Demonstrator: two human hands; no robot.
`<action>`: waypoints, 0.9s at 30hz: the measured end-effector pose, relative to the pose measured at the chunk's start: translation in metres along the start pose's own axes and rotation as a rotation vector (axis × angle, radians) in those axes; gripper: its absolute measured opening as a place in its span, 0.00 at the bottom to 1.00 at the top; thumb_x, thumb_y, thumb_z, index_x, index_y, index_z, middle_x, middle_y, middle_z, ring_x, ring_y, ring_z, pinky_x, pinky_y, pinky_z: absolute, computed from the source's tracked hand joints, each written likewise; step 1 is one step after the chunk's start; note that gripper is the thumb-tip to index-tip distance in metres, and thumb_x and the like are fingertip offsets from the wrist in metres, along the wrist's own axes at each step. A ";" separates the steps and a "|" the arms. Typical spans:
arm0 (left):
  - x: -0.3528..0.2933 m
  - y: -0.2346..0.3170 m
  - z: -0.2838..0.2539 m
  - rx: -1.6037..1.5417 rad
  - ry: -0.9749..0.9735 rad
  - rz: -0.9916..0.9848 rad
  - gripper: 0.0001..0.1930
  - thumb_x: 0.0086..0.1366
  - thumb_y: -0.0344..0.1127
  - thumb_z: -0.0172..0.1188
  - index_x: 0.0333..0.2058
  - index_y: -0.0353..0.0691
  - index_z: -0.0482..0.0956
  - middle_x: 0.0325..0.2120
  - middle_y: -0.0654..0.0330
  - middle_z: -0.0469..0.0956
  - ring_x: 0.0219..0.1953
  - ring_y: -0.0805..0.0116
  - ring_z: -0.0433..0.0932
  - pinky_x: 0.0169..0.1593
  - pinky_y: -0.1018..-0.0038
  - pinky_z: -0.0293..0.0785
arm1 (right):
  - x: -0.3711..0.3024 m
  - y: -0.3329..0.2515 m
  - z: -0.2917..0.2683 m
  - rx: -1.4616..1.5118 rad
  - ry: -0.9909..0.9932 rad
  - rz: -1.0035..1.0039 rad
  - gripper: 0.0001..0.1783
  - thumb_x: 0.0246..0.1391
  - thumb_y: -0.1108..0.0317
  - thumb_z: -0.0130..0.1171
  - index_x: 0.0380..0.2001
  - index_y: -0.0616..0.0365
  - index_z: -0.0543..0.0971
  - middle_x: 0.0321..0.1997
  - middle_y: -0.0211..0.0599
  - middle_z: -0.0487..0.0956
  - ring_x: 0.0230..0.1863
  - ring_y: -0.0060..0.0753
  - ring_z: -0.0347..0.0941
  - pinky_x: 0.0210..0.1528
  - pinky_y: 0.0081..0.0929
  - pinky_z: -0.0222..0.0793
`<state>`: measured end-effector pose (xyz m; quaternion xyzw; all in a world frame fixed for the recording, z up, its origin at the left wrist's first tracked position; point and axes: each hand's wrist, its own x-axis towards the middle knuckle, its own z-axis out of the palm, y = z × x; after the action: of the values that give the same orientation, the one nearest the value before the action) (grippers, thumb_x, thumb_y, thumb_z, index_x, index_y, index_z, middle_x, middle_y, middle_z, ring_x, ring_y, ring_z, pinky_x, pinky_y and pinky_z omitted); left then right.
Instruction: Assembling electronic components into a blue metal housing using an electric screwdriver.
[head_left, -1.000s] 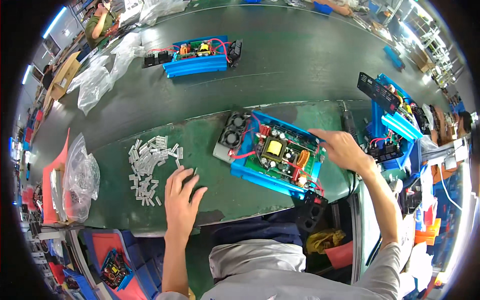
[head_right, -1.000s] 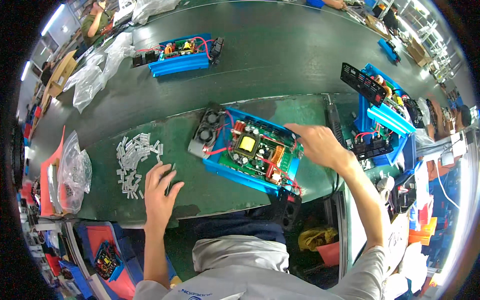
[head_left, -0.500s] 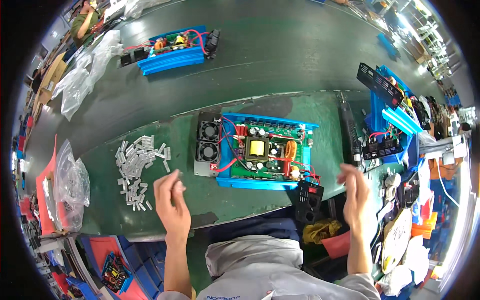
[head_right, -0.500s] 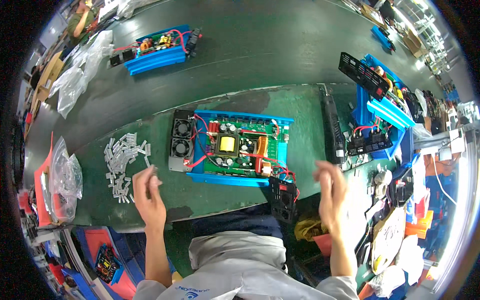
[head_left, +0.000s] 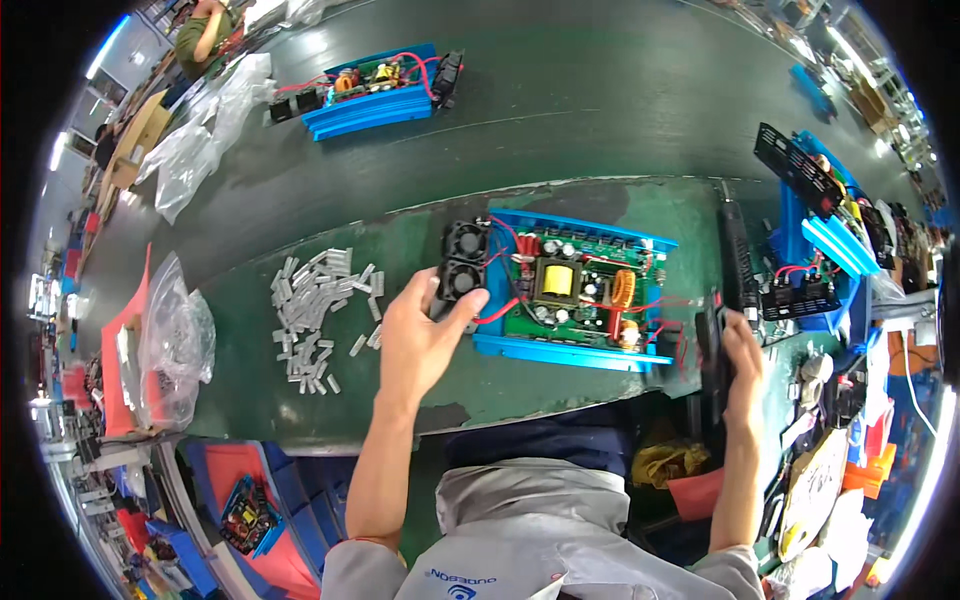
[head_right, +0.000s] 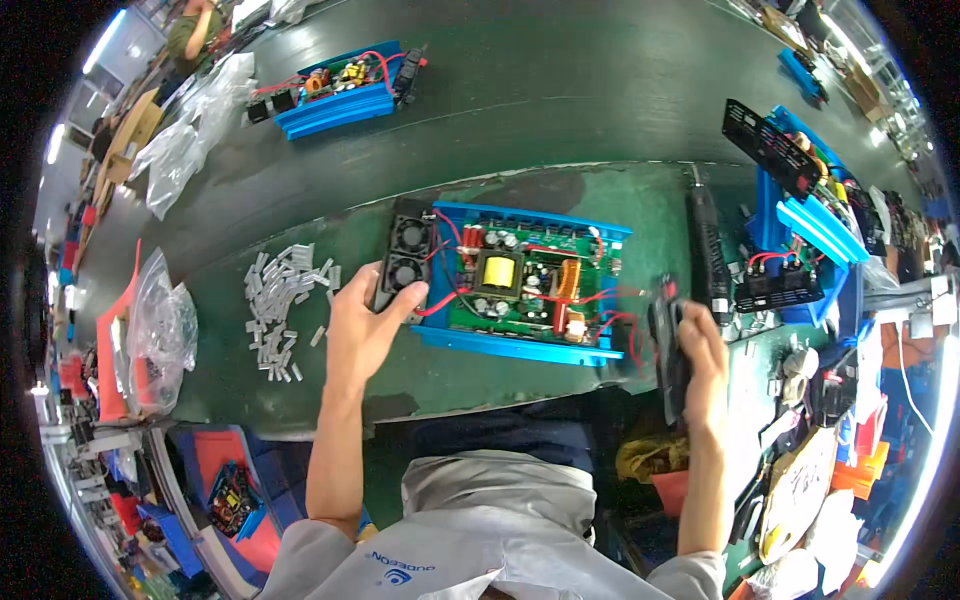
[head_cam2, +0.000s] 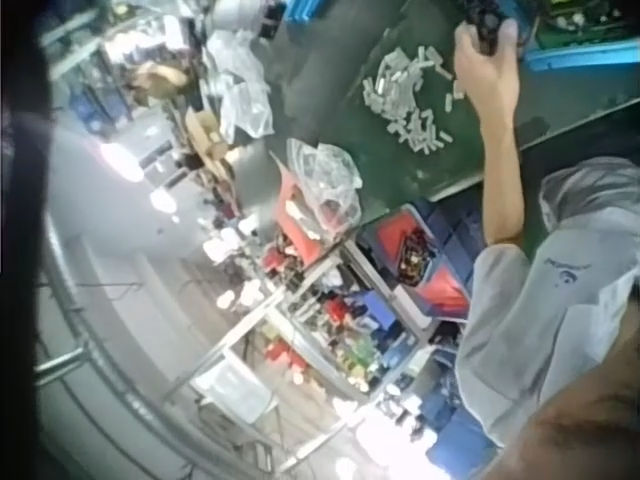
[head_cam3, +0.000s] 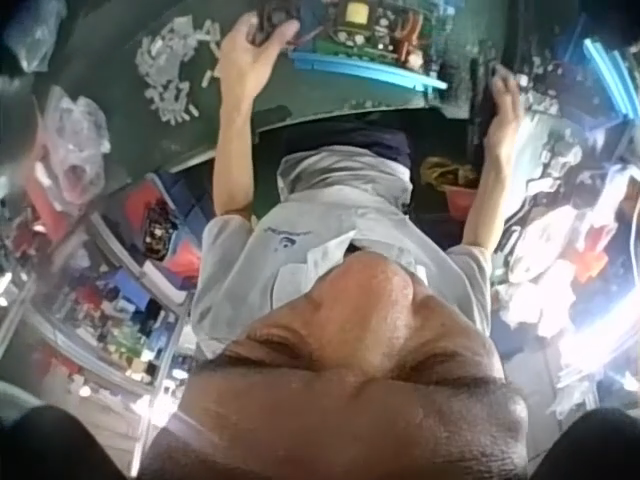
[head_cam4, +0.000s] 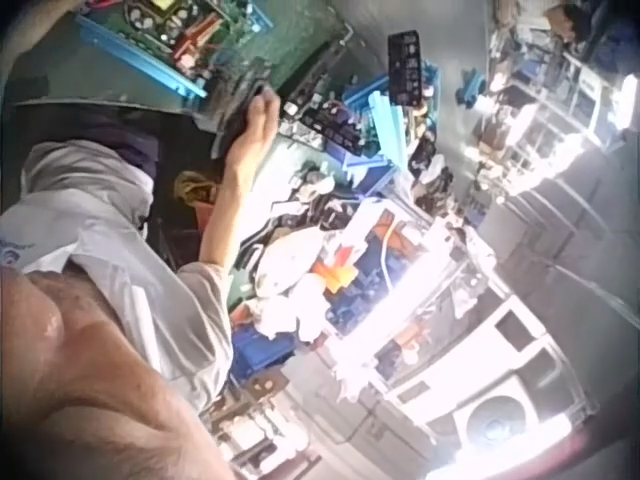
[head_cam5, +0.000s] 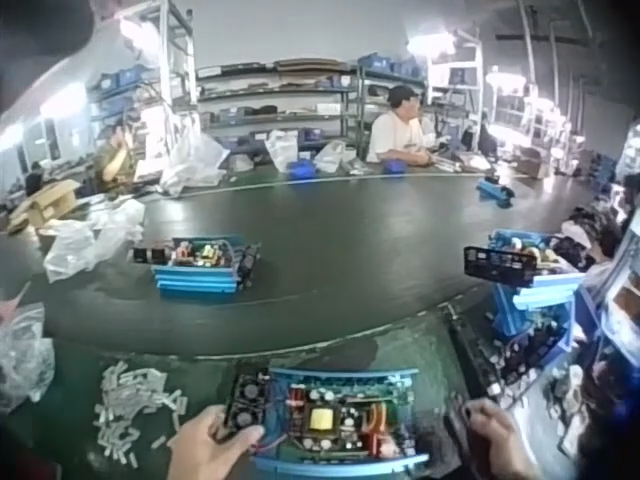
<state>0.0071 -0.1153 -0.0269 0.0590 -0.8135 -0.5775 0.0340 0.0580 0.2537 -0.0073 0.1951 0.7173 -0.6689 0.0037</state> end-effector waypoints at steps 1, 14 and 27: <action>-0.002 -0.002 0.002 0.002 0.033 0.048 0.22 0.61 0.40 0.73 0.47 0.31 0.79 0.35 0.56 0.84 0.35 0.74 0.80 0.41 0.74 0.74 | 0.012 -0.009 0.002 -0.071 -0.006 -0.024 0.18 0.66 0.57 0.51 0.51 0.56 0.78 0.33 0.27 0.79 0.32 0.18 0.73 0.36 0.17 0.68; -0.013 0.002 0.016 0.288 0.220 0.291 0.21 0.58 0.34 0.74 0.50 0.41 0.80 0.36 0.61 0.82 0.32 0.74 0.79 0.29 0.76 0.76 | 0.080 -0.012 -0.011 -0.623 -0.031 -0.452 0.13 0.67 0.68 0.54 0.49 0.63 0.79 0.38 0.31 0.81 0.36 0.21 0.75 0.40 0.21 0.70; -0.016 -0.025 0.028 -0.142 0.328 0.237 0.17 0.57 0.28 0.76 0.45 0.35 0.84 0.24 0.75 0.77 0.17 0.90 0.54 0.22 0.86 0.49 | 0.101 -0.064 0.183 -0.497 -0.567 -1.202 0.36 0.42 0.78 0.68 0.59 0.53 0.75 0.56 0.46 0.77 0.61 0.51 0.70 0.68 0.44 0.66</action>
<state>0.0208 -0.0950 -0.0600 0.0534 -0.7557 -0.6079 0.2377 -0.0999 0.1040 0.0083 -0.4228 0.8034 -0.3968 -0.1350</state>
